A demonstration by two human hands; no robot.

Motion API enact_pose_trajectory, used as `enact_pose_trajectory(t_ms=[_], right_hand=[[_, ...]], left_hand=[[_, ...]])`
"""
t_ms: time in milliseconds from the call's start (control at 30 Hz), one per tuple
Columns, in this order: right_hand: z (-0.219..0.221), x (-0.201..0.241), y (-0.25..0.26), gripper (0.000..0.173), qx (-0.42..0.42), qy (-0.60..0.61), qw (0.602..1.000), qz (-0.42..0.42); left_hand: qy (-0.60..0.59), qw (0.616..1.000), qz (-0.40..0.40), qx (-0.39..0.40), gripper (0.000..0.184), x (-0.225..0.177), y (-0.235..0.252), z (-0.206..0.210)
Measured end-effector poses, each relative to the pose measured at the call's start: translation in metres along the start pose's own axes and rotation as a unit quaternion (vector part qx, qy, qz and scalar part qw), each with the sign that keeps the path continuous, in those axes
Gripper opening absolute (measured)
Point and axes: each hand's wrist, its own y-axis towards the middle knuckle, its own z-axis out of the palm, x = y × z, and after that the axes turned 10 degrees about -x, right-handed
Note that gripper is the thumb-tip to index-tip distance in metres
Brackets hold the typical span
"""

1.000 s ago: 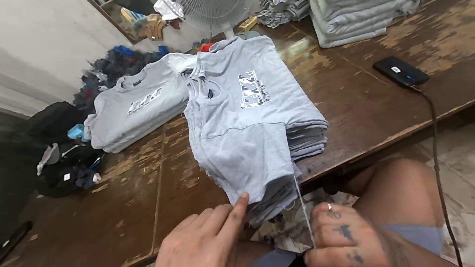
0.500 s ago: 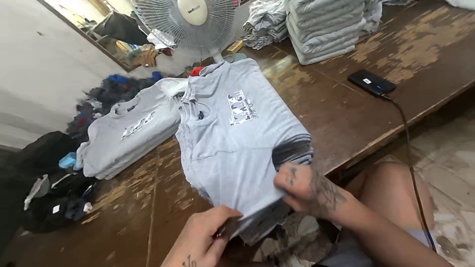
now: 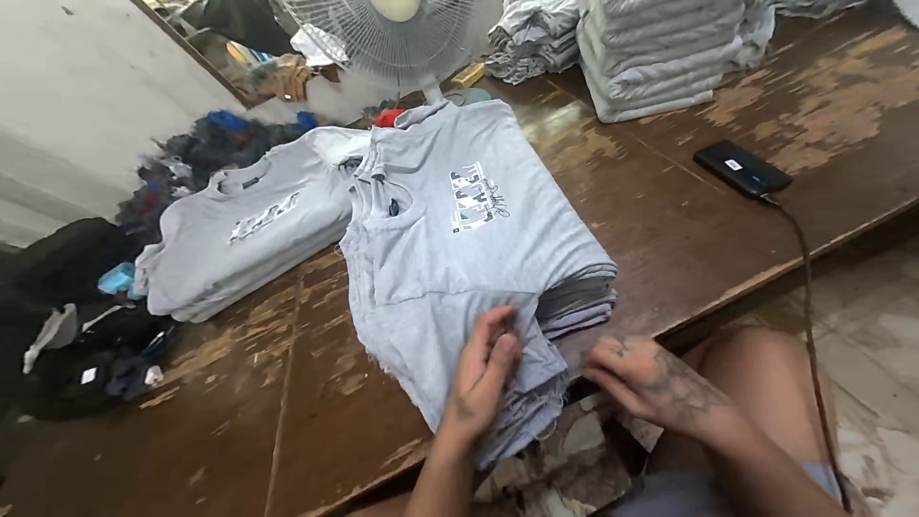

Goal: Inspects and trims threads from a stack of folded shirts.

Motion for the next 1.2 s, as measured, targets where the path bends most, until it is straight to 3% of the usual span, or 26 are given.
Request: enact_pose_trajectory(t_ms=[67,167,333,433,567,633,700,800,900,1033,1200], right_hand=[[-0.015,-0.002,-0.007,0.027,0.023,0.006,1.000,0.011],[-0.009,0.014,0.011,0.031,-0.034,0.046,0.998,0.003],[0.053,0.000,0.009,0.017,-0.085,0.038,0.995,-0.017],[0.025,0.000,0.004,0.017,-0.047,0.016,0.999,-0.017],[-0.026,-0.007,-0.008,0.025,0.064,0.010,0.998,0.005],[-0.028,-0.005,-0.005,0.040,0.044,0.016,0.999,0.021],[-0.011,0.004,0.003,0.036,-0.018,0.040,0.998,0.037],[0.040,0.004,0.002,0.022,-0.110,0.046,0.992,0.035],[0.063,-0.004,-0.007,0.018,-0.144,0.034,0.989,0.019],[0.046,-0.007,-0.011,0.023,-0.123,0.029,0.992,-0.004],[0.022,-0.002,-0.009,0.022,-0.096,0.026,0.995,-0.024]], left_hand=[[-0.121,0.992,-0.021,-0.018,0.046,0.003,-0.004,-0.006],[-0.194,0.980,-0.030,-0.028,0.042,0.003,-0.006,-0.004],[-0.112,0.993,-0.010,-0.030,0.050,0.002,-0.011,0.000],[-0.071,0.997,-0.008,-0.009,0.057,0.000,-0.012,-0.003],[-0.108,0.994,-0.021,-0.002,0.056,0.003,-0.012,-0.009],[-0.119,0.993,-0.021,-0.003,0.055,0.003,-0.011,-0.006],[-0.114,0.993,-0.017,-0.008,0.055,0.003,-0.011,-0.002],[-0.072,0.997,-0.008,-0.015,0.055,0.000,-0.014,0.000],[0.045,0.998,0.035,-0.005,0.052,-0.002,-0.015,-0.001],[0.205,0.969,0.118,0.076,0.043,-0.006,-0.016,-0.010],[0.279,0.929,0.166,0.177,0.035,-0.018,-0.018,-0.016]])
